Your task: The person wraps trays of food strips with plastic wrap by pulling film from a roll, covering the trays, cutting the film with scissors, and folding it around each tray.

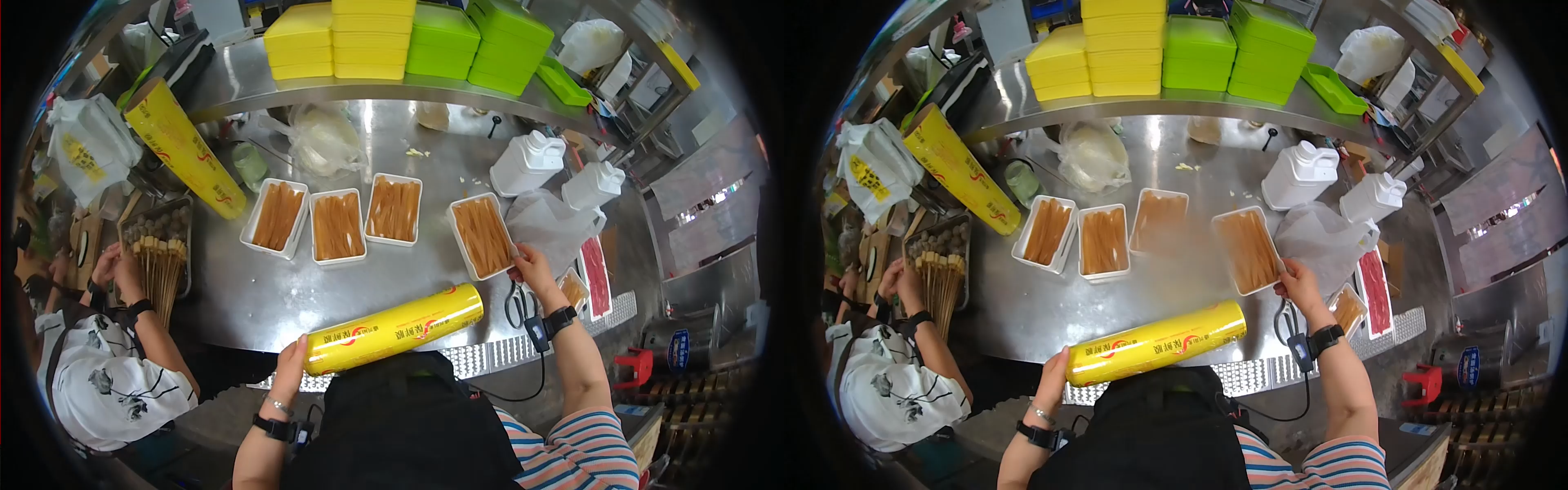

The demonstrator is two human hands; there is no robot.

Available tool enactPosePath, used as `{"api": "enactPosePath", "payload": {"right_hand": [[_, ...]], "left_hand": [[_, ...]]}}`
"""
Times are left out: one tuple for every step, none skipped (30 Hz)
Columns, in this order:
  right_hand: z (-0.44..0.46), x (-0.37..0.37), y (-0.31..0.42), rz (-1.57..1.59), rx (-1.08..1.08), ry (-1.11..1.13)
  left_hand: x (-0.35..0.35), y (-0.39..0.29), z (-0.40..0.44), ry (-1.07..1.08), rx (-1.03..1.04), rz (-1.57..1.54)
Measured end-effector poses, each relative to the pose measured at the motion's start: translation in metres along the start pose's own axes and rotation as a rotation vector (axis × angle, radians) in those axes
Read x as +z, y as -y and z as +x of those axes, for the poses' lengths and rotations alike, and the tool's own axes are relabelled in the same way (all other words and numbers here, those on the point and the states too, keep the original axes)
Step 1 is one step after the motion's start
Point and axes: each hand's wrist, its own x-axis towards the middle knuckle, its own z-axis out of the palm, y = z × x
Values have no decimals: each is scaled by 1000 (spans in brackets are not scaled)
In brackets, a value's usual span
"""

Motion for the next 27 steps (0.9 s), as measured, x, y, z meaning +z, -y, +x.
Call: {"api": "enactPosePath", "payload": {"right_hand": [[-6,-4,6,-22,-47,23],[-13,-3,15,-48,-59,14],[-18,-1,22,-51,-43,4],[-22,1,28,-105,-93,24],[-24,4,37,-160,-147,47],[-25,9,46,-177,-153,80],[-26,14,53,-176,-148,78],[-25,20,59,-229,-219,147],[-23,26,63,-283,-291,217],[-20,33,67,-334,-351,251],[-16,42,70,-333,-349,255],[-11,53,71,-413,-459,301],[-6,65,72,-491,-568,342],[-3,80,74,-507,-623,359],[1,94,73,-527,-669,371],[12,106,66,-620,-719,398],[25,119,50,-712,-763,425],[42,138,18,-703,-899,324],[54,154,-5,-689,-1038,225],[51,162,-3,-688,-1026,223],[46,168,9,-671,-944,273],[40,173,22,-655,-866,324],[34,176,37,-637,-790,376],[29,179,47,-619,-714,427],[26,180,51,-600,-638,476],[27,180,45,-599,-634,477],[27,179,34,-493,-648,391]], "left_hand": [[19,-15,-3,-24,-5,-41],[22,-15,1,-21,-18,-141],[25,-15,4,-18,-29,-239],[25,-17,5,3,-34,-243],[25,-20,5,13,-40,-242],[23,-23,5,52,-24,-203],[20,-24,5,89,-8,-162],[18,-22,8,109,7,-161],[18,-20,9,108,4,-159],[18,-18,10,111,-13,-160],[18,-18,10,112,-30,-160],[17,-19,10,109,-34,-158],[16,-20,12,116,-84,-163],[16,-21,14,128,-135,-167],[17,-22,14,142,-143,-163],[18,-25,13,153,-145,-188],[19,-27,12,167,-150,-210],[18,-26,13,164,-159,-187],[17,-23,16,178,-170,-181],[14,-21,19,181,-179,-184],[11,-19,21,179,-186,-189],[9,-18,24,182,-206,-180],[9,-19,25,180,-210,-178],[9,-20,27,182,-226,-171],[9,-22,28,184,-242,-163],[10,-25,28,186,-245,-162],[10,-30,27,212,-276,-204]]}}
